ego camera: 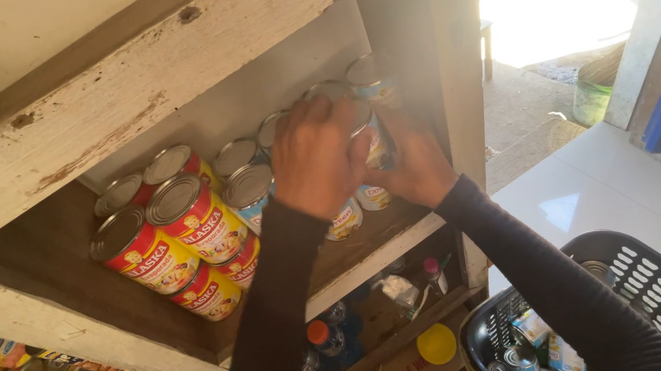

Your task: Arranging canned goods on a wooden shelf from a plastic basket.

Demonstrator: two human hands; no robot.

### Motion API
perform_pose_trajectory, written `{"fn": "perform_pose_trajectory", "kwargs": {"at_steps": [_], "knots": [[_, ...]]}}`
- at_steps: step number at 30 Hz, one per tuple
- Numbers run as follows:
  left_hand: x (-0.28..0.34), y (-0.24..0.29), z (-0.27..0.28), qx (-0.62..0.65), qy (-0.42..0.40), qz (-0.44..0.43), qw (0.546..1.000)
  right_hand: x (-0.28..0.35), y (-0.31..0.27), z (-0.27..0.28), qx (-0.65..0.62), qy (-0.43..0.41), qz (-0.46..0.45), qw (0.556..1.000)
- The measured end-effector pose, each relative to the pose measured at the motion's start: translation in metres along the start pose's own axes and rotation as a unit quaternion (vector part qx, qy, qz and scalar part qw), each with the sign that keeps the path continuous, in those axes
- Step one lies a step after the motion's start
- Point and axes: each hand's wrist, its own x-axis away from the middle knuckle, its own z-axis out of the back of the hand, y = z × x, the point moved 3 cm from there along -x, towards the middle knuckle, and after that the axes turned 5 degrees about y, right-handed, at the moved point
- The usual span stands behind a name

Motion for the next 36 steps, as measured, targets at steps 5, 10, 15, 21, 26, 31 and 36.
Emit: {"fn": "perform_pose_trajectory", "kwargs": {"at_steps": [5,10,15,21,26,31,36], "knots": [[0.072,0.04,0.006,0.037,0.129,0.059,0.989,0.016,-0.015,0.018,0.027,0.02,0.03,0.999],[0.147,0.037,-0.023,-0.017,0.101,0.169,0.98,0.075,-0.053,0.046,-0.001,-0.005,0.011,1.0],[0.179,0.028,-0.038,-0.052,0.074,0.204,0.975,0.207,-0.03,0.033,0.008,0.019,-0.071,0.997],[0.19,0.025,-0.054,-0.115,0.038,0.213,0.969,0.412,0.081,-0.005,0.009,-0.027,-0.271,0.962],[0.203,0.028,-0.063,-0.178,-0.017,0.222,0.959,0.528,0.105,0.023,0.136,-0.174,-0.44,0.87],[0.22,0.026,-0.072,-0.212,-0.027,0.206,0.955,0.581,0.109,0.027,0.172,-0.393,-0.564,0.705],[0.219,0.026,-0.076,-0.227,-0.022,0.203,0.952,0.571,0.086,0.02,0.214,-0.34,-0.541,0.738]]}}
